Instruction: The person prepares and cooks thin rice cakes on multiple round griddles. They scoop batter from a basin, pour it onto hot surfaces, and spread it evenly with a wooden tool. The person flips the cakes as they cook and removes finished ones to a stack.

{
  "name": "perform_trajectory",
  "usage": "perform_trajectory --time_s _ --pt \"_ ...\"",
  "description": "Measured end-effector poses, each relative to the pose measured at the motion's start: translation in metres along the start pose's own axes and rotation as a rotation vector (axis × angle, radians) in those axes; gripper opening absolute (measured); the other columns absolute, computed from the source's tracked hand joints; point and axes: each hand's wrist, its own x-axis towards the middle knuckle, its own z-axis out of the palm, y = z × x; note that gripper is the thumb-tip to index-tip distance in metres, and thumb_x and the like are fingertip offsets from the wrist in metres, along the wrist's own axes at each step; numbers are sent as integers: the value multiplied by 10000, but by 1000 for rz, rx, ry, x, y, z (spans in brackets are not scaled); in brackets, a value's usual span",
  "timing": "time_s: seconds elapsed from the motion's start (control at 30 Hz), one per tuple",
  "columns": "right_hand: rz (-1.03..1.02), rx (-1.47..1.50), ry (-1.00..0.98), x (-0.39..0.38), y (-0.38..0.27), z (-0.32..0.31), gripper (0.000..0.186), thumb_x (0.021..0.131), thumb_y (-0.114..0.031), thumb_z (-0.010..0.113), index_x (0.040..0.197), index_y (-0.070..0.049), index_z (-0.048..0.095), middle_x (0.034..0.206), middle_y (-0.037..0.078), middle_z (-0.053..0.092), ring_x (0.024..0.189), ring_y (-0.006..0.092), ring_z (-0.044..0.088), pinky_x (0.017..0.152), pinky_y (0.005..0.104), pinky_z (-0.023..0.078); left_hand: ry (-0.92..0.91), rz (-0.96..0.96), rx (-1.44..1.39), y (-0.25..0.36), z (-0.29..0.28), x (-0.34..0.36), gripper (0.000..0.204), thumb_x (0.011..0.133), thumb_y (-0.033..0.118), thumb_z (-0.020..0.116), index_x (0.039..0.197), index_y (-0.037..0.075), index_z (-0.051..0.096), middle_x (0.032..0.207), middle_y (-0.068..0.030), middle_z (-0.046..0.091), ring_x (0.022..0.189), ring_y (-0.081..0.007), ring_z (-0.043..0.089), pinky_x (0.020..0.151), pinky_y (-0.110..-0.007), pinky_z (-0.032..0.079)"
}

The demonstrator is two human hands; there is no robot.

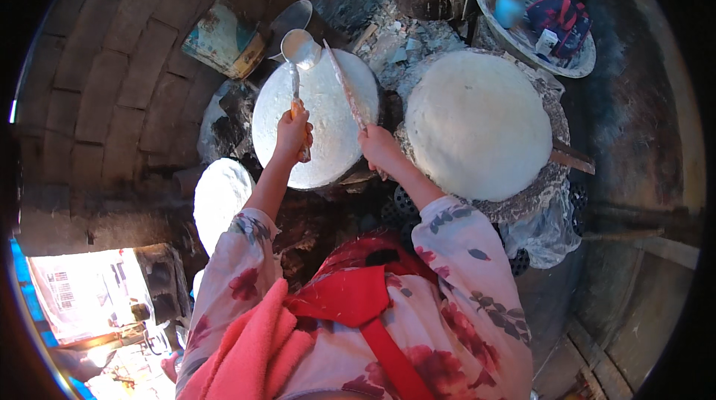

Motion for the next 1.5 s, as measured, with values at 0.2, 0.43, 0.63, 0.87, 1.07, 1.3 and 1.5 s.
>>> perform_trajectory --time_s 0.2,0.43,0.63,0.87,1.07,1.3,1.5 --pt "21 71 -59 3 2 44 299 914 -239 422 872 48 492 593 149 550 384 246 549 424 389 460 5 -53 -185 -8 5 -11 229 895 235 531 1026 68 444 650 -45 498 424 -137 463 376 -267 381" --pt "-367 -362 176 -16 -8 42 268 918 -266 438 866 -12 506 681 227 592 599 404 582 562 497 451 -417 -43 -1088 27 -57 -67 226 959 229 426 1132 84 443 601 29 380 416 -64 355 374 -205 284" --pt "-403 -513 376 10 -19 7 304 904 -283 455 819 -3 540 710 242 608 695 427 599 632 521 465 -460 -106 -1242 31 -94 -88 261 967 197 398 1138 1 420 621 18 380 460 -66 370 425 -203 305" --pt "-391 -1114 43 -10 -21 20 243 846 -210 467 874 -7 597 814 228 641 811 400 624 716 482 495 -91 -11 -831 25 -121 -173 239 953 230 436 1117 55 435 588 22 367 413 -66 343 372 -198 279" --pt "-284 -992 132 17 -35 -2 262 831 -206 457 887 -4 614 840 211 653 826 383 633 726 473 501 -46 -86 -1204 -31 -177 -293 296 991 210 328 1180 11 439 561 33 333 370 -64 316 343 -210 264" --pt "-371 -1144 -160 -56 -34 45 320 871 -298 485 913 0 594 919 222 629 913 397 585 796 489 450 116 -8 -1439 -118 -204 -437 330 977 194 352 1219 -12 441 603 28 335 415 -65 318 385 -210 283" --pt "-377 -1070 91 -59 22 32 302 899 -298 470 944 -14 563 795 219 616 802 421 583 695 502 444 199 -14 -1568 -169 -189 -517 334 949 221 417 1217 26 460 643 2 388 435 -90 362 408 -233 312"
